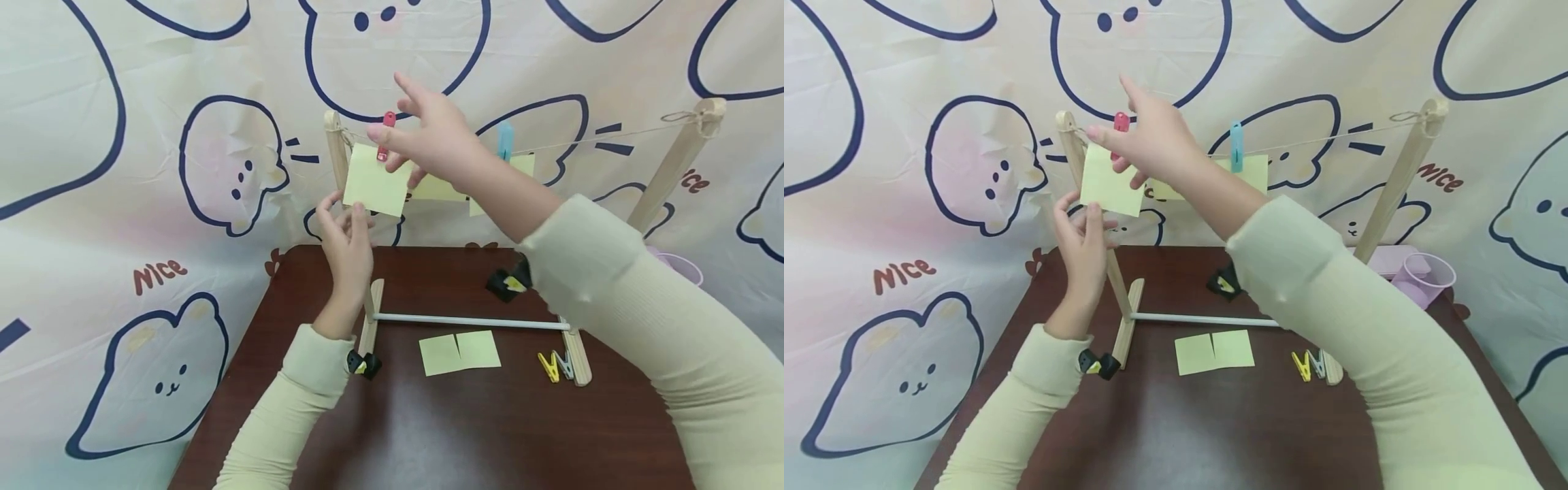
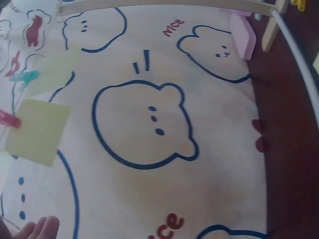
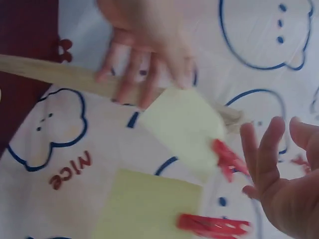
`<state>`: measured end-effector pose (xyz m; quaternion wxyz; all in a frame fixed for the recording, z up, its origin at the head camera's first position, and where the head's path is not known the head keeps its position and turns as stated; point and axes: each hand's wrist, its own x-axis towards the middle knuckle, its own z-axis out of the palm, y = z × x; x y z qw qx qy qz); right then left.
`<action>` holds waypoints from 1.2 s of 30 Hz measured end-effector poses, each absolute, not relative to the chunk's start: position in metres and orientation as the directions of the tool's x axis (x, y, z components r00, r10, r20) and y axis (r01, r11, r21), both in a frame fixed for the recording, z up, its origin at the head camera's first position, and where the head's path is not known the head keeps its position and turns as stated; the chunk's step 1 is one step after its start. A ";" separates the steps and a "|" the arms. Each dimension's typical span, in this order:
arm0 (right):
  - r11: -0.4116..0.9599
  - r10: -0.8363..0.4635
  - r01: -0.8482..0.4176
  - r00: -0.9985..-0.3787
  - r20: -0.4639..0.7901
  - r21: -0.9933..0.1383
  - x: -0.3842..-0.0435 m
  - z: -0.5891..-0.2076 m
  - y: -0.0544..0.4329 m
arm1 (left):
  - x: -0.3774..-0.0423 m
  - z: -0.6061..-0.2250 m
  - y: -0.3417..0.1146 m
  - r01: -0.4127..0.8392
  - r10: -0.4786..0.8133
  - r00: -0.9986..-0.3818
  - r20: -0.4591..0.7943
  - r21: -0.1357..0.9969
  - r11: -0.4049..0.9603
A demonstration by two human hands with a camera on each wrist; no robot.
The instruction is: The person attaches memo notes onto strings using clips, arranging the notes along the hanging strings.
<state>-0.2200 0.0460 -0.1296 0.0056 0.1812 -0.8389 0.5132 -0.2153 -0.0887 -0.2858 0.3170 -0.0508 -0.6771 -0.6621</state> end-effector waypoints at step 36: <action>0.949 -0.240 -0.270 -0.954 0.182 -0.163 -0.140 -0.518 0.256 | -0.167 -0.528 -0.038 0.170 0.120 -0.982 0.149 0.400 0.900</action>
